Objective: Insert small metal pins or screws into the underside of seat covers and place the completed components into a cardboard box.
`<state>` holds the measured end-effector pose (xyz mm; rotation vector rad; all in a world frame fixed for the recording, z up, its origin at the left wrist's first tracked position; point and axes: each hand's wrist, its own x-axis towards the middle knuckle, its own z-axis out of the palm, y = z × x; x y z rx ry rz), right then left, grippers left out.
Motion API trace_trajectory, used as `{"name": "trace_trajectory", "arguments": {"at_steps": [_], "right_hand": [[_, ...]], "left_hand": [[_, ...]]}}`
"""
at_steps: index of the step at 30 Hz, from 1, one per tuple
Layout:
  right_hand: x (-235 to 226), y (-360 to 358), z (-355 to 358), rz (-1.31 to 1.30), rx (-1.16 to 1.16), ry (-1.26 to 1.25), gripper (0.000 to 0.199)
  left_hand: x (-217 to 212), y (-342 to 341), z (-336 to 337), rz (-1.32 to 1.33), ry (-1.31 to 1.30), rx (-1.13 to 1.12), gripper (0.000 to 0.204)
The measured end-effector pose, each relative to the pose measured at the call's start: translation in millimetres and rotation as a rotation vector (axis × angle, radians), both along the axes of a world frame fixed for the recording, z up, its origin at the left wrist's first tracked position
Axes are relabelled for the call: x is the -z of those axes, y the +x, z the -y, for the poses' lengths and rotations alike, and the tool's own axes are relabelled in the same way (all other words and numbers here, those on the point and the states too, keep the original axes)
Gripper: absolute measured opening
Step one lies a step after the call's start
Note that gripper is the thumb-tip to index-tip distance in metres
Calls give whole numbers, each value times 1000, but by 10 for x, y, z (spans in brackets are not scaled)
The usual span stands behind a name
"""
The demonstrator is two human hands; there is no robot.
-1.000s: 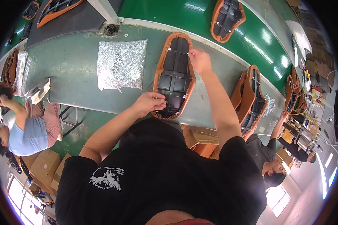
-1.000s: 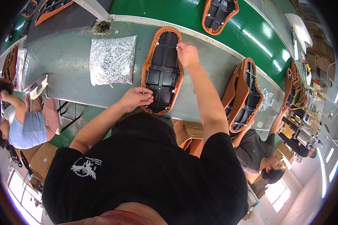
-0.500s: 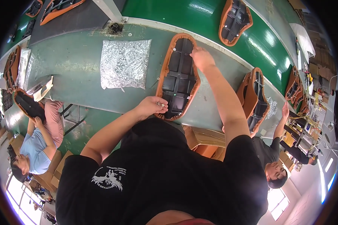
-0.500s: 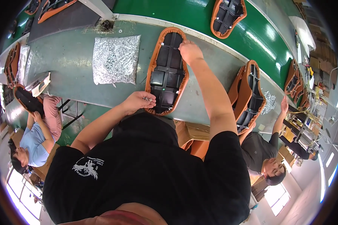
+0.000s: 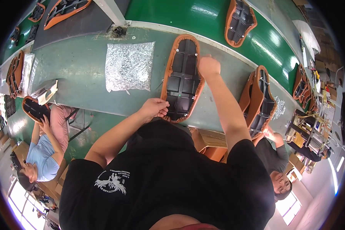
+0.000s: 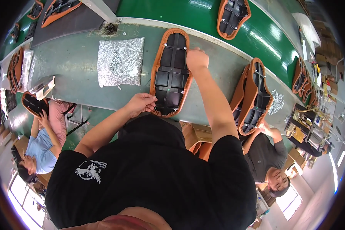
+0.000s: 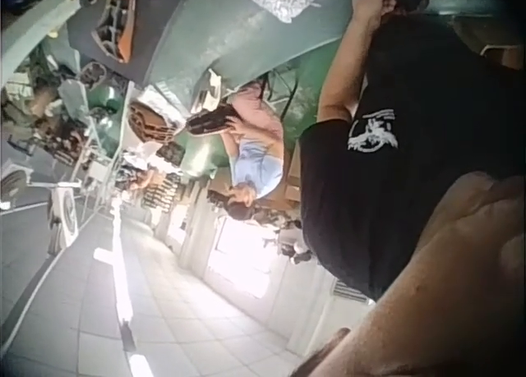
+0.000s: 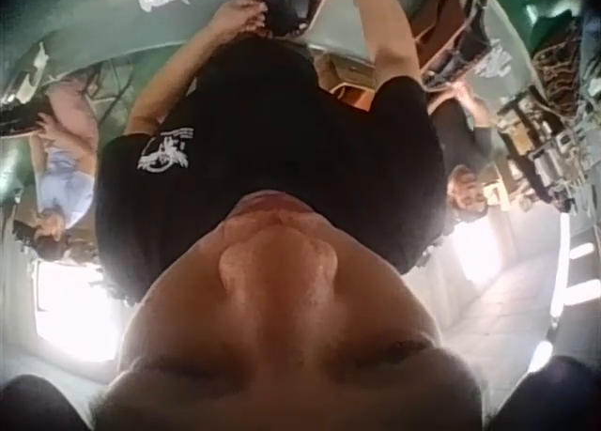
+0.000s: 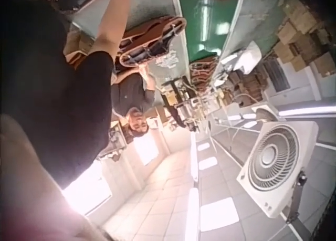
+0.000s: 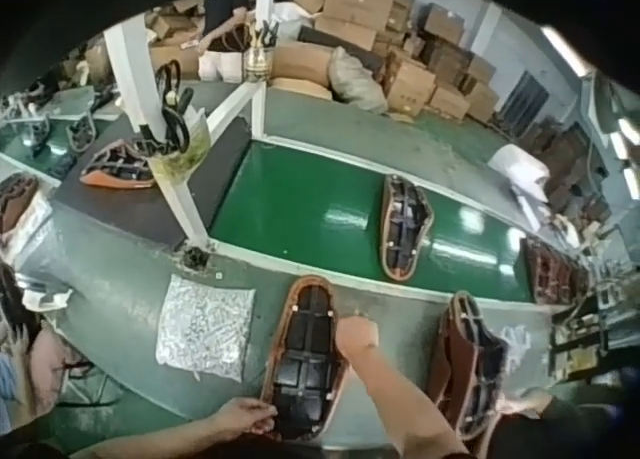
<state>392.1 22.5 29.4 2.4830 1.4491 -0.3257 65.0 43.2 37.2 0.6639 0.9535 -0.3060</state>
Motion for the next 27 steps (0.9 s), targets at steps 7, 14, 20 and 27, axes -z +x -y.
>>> {"name": "trace_trajectory", "arguments": {"at_steps": [7, 14, 20, 27], "right_hand": [[-735, -1464, 884, -824, -176, 626, 17], [-458, -2091, 1551, -518, -211, 561, 17], [-521, -2006, 1832, -835, 129, 783, 6], [32, -1750, 2260, -725, 586, 514, 7]], "left_hand": [[-60, 73, 209, 67, -207, -332, 33], [-20, 35, 501, 66, -272, -300, 36], [-25, -48, 641, 124, -97, -271, 24], [143, -345, 705, 83, 47, -122, 29]]}}
